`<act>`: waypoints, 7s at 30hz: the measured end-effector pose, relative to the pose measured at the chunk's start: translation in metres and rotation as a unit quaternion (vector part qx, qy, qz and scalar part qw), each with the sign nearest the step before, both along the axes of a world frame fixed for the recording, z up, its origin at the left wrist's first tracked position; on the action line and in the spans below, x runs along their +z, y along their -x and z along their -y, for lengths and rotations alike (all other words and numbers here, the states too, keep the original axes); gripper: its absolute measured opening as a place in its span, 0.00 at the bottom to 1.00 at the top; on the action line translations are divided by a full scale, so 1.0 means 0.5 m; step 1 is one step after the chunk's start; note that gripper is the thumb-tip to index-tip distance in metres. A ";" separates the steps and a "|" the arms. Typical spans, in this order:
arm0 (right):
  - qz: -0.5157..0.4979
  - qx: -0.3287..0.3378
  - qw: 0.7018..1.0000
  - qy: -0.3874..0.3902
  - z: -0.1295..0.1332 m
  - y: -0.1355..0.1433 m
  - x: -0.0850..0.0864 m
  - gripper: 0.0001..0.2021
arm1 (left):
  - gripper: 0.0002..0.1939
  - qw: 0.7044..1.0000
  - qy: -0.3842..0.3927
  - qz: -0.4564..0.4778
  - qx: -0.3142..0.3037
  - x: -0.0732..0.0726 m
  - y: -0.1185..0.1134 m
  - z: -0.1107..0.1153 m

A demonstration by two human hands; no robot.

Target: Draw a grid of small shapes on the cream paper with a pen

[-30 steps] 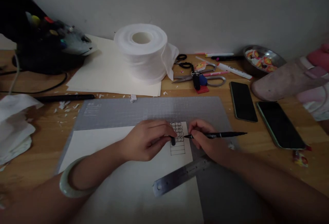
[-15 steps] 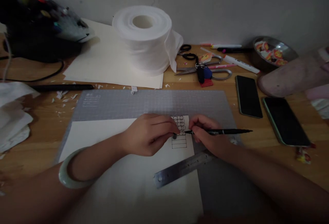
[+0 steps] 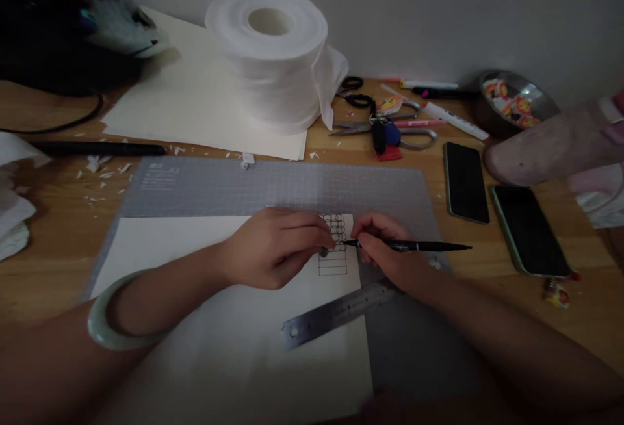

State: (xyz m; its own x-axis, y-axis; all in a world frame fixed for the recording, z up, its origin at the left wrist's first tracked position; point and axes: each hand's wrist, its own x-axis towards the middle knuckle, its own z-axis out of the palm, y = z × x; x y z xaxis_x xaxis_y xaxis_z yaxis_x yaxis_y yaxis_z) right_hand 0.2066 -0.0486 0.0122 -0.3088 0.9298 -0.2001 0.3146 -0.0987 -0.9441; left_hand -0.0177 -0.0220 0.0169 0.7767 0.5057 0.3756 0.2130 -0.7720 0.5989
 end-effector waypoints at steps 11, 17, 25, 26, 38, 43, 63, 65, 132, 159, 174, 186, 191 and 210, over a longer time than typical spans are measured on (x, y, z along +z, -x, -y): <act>0.039 0.018 0.999 -0.014 0.003 0.004 0.002 0.05 | 0.11 1.000 -0.009 0.011 -0.013 -0.001 -0.002 0.000; 0.047 0.022 0.999 -0.014 0.006 -0.003 -0.010 0.04 | 0.14 1.000 -0.017 0.019 -0.015 -0.001 -0.003 -0.001; 0.048 0.021 0.999 -0.001 0.008 -0.005 -0.011 0.03 | 0.13 1.000 -0.015 0.017 -0.014 0.002 -0.005 0.000; 0.048 0.020 0.999 -0.005 0.008 -0.005 -0.011 0.03 | 0.13 1.000 -0.017 0.017 -0.014 0.002 -0.004 0.000; 0.051 0.029 0.998 -0.035 0.003 -0.002 -0.004 0.04 | 0.09 0.999 -0.011 0.038 -0.020 0.001 -0.005 -0.003; 0.036 0.033 0.998 -0.029 0.001 0.000 -0.002 0.04 | 0.09 0.998 0.008 0.048 -0.030 -0.002 -0.002 -0.007; 0.034 0.035 0.999 -0.012 -0.003 0.002 0.008 0.05 | 0.10 0.997 0.029 0.062 -0.040 0.001 -0.001 -0.007; 0.034 0.034 0.999 -0.015 -0.003 0.003 0.007 0.05 | 0.10 0.997 0.013 0.062 -0.038 0.003 -0.001 -0.006; 0.081 0.063 0.992 -0.076 -0.002 -0.003 -0.002 0.05 | 0.16 0.993 -0.106 0.027 -0.050 -0.010 0.005 -0.007; 0.134 0.212 0.869 -0.426 0.038 0.012 -0.011 0.03 | 0.16 0.988 -0.147 0.001 -0.042 -0.004 0.004 -0.003; 0.171 0.211 0.853 -0.446 0.044 0.015 -0.011 0.03 | 0.15 0.991 -0.130 0.006 -0.039 -0.003 0.001 -0.004; 0.223 0.211 0.838 -0.452 0.045 0.019 -0.012 0.05 | 0.16 0.990 -0.135 0.006 -0.045 0.004 0.001 -0.004; 0.221 0.215 0.840 -0.446 0.042 0.022 -0.002 0.06 | 0.17 0.990 -0.133 0.000 -0.047 0.006 0.001 -0.004; 0.146 0.123 0.950 -0.246 0.033 0.015 0.004 0.04 | 0.16 0.991 -0.128 -0.002 -0.045 0.005 0.002 -0.003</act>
State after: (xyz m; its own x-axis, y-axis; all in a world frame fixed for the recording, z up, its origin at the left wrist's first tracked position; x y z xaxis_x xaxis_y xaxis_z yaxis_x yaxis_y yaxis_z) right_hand 0.1990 -0.0653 0.0143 -0.5270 0.8398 0.1301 0.5262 0.4427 -0.7260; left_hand -0.0187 -0.0204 0.0193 0.8165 0.3220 0.4792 0.1380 -0.9148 0.3795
